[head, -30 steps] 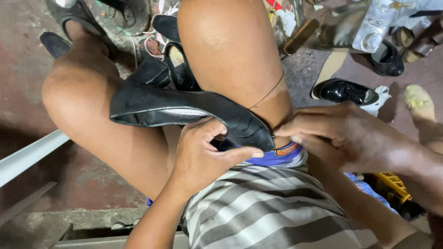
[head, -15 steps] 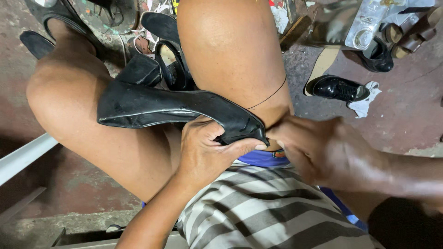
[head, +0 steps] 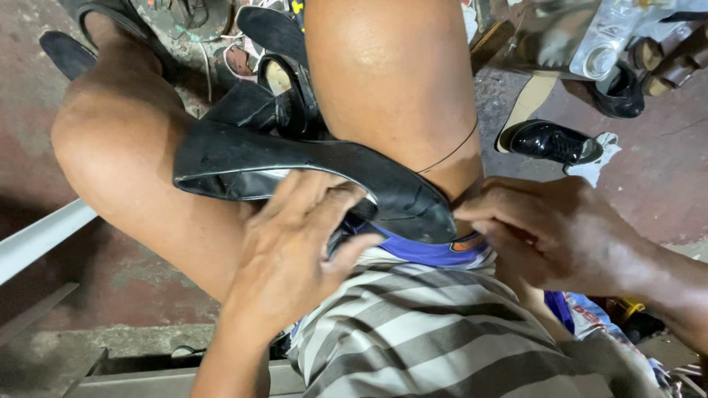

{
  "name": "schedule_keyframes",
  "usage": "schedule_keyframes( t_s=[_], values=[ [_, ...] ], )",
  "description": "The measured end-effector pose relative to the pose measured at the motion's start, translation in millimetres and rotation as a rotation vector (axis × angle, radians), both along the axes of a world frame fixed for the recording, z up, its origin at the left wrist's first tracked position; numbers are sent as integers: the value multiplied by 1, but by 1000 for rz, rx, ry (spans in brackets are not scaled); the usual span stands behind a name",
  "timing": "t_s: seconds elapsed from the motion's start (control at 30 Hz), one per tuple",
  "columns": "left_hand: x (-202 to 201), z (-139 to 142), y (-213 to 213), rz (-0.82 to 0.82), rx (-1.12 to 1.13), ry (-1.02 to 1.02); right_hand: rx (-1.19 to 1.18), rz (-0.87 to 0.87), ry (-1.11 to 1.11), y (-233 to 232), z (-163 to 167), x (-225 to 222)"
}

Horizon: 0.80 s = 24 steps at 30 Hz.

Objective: The person sits on the floor with legs crossed, holding a black high-heeled shoe on their lap. They use a needle and thread to stitch the shoe, repeatedly pulling the thread through the material.

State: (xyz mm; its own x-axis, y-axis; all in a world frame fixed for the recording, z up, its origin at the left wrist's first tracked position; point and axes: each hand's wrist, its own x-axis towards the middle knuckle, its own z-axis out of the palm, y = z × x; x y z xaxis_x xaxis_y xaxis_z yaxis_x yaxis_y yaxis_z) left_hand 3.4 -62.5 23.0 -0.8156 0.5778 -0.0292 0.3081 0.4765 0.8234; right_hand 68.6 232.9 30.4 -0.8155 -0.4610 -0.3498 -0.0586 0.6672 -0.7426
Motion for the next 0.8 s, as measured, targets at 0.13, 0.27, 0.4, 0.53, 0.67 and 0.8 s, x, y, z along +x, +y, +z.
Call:
schedule_keyframes(
  t_s=[0.13,0.27,0.4,0.53,0.67,0.8],
  values=[
    [2,-11,-14,-34,-10,35,39,-78,-126,0,0,-6],
    [9,-27,-24,18,93,-31,-79,-68,-125,-1,-2,-9],
    [20,-29,-38,86,210,-285,-145,-82,-119,4,-7,-7],
    [30,-27,-42,156,842,-815,-134,-89,-227,11,-11,-6],
    [30,-31,-19,338,827,-980,-189,-88,-378,15,-7,-11],
    [24,-29,2,220,206,-599,-160,-70,-288,11,7,-12]
  ],
)
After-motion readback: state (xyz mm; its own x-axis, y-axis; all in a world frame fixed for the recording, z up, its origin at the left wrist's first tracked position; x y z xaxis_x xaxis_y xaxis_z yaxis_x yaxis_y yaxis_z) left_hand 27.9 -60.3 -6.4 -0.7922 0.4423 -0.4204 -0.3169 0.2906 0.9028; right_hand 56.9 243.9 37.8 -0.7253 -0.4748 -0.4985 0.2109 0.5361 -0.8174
